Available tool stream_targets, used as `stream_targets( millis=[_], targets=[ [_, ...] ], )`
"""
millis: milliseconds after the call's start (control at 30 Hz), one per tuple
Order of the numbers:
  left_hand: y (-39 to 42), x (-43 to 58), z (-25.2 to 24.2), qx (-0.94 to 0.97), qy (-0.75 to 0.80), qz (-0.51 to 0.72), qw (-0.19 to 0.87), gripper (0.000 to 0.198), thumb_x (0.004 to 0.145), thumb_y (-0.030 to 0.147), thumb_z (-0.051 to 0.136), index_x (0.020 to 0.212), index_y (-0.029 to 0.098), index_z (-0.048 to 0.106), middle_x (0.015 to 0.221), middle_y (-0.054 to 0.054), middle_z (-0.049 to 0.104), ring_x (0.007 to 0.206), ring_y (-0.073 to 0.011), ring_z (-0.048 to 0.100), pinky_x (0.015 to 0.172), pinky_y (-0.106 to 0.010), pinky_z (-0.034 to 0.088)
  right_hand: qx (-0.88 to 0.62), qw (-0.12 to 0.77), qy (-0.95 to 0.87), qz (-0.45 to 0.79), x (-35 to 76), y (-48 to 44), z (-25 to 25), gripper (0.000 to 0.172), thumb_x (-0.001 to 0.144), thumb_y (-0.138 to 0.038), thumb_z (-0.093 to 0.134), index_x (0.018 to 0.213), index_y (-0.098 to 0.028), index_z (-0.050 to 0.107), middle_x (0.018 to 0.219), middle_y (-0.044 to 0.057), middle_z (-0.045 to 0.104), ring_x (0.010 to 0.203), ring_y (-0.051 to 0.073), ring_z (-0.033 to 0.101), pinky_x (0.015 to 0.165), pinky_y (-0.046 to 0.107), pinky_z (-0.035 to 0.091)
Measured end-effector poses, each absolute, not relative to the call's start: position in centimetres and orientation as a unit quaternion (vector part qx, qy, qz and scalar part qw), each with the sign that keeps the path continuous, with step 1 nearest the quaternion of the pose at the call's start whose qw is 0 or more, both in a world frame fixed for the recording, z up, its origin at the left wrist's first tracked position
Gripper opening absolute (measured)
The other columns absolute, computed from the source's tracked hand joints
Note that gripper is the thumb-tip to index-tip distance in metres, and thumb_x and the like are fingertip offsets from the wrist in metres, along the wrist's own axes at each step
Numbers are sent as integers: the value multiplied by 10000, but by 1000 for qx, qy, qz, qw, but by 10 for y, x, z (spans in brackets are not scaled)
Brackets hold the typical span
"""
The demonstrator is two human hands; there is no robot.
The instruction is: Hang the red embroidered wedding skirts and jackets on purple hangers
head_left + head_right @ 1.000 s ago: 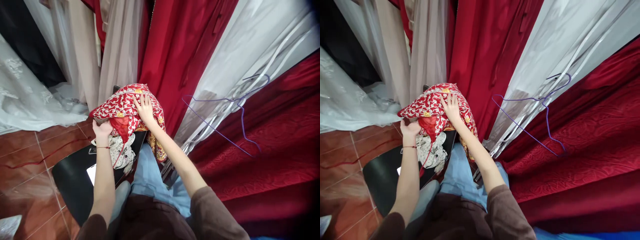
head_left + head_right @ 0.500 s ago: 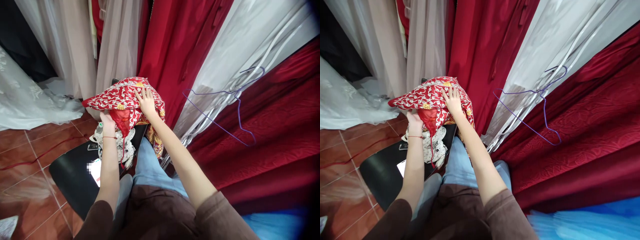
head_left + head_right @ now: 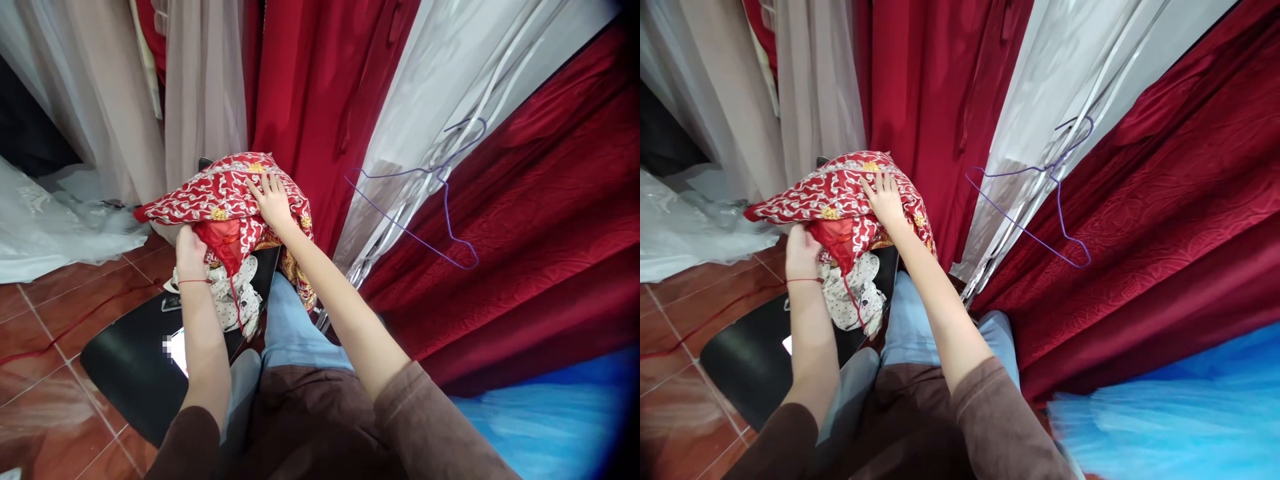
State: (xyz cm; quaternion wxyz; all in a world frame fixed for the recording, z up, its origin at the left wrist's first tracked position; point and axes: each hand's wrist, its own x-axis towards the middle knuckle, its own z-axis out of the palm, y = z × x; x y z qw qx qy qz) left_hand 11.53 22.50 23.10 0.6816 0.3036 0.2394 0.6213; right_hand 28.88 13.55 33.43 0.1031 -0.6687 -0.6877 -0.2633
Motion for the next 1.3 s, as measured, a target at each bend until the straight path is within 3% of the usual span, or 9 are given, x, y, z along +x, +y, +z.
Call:
stream_targets(
  millis=[133, 267, 400, 533, 667, 767, 933, 1067, 1300],
  targets=[
    [204, 91, 255, 306, 200, 619, 695, 181, 906, 218, 466, 956, 195, 638, 1095, -48, 733, 1240, -174, 596, 1052, -306, 516, -665, 98, -707, -217, 296, 130, 361, 681, 843, -229, 648, 1493, -196, 447, 1470, 159, 510, 1345, 354, 481, 1125, 544, 359],
    [179, 87, 274, 350, 186, 586, 707, 165, 907, 252, 582, 1018, 180, 680, 1165, -66, 721, 1231, -209, 615, 1007, -328, 565, -657, 134, -728, -143, 311, 123, 384, 617, 841, -456, 675, 1399, -213, 571, 1358, 108, 625, 1261, 322, 571, 1053, 449, 441],
    [153, 110, 291, 369, 216, 625, 653, 312, 841, 312, 711, 1104, 148, 676, 1270, -108, 675, 1203, -240, 637, 1045, -357, 547, -641, 188, -736, -109, 322, 106, 385, 452, 920, -430, 582, 1324, -235, 635, 1307, 63, 663, 1218, 256, 604, 1029, 377, 444],
    [124, 137, 307, 391, 226, 696, 558, 427, 795, 387, 759, 1149, 174, 652, 1308, -80, 654, 1247, -249, 608, 1114, -379, 489, -596, 341, -722, -84, 342, 76, 374, 377, 1002, -343, 408, 1164, -182, 707, 1059, 37, 740, 981, 179, 669, 916, 284, 466],
    [86, 162, 319, 447, 271, 702, 484, 414, 804, 442, 737, 1126, 198, 650, 1299, -53, 654, 1320, -259, 544, 1185, -376, 401, -579, 507, -632, -87, 364, 26, 356, 449, 989, -433, 369, 1027, -143, 710, 785, 21, 680, 716, 163, 612, 705, 261, 478],
    [52, 186, 321, 494, 272, 668, 486, 434, 789, 481, 740, 1114, 209, 648, 1267, -52, 670, 1325, -257, 538, 1179, -361, 401, -596, 562, -565, -96, 370, -26, 327, 452, 963, -482, 379, 962, -176, 711, 732, 21, 643, 663, 176, 592, 647, 278, 475],
    [-3, 229, 308, 600, 187, 585, 512, 491, 684, 500, 817, 1044, 200, 669, 1141, -82, 721, 1155, -258, 652, 1066, -369, 495, -618, 644, -440, -100, 384, -112, 268, 411, 930, -507, 444, 818, -192, 682, 655, 17, 584, 574, 167, 526, 552, 285, 428],
    [-33, 257, 291, 654, 149, 512, 536, 408, 780, 539, 718, 938, 164, 685, 993, -86, 745, 1005, -228, 694, 947, -327, 536, -611, 694, -369, -97, 417, -159, 256, 416, 851, -509, 589, 605, -176, 545, 534, -43, 416, 493, 88, 351, 494, 236, 315],
    [-35, 280, 281, 676, 178, 404, 590, 450, 763, 581, 693, 664, 159, 572, 649, 9, 622, 610, -114, 550, 612, -222, 472, -621, 704, -341, -56, 457, -216, 262, 279, 750, -395, 739, 693, -180, 570, 592, -59, 488, 540, 82, 425, 536, 215, 335]
  ],
)
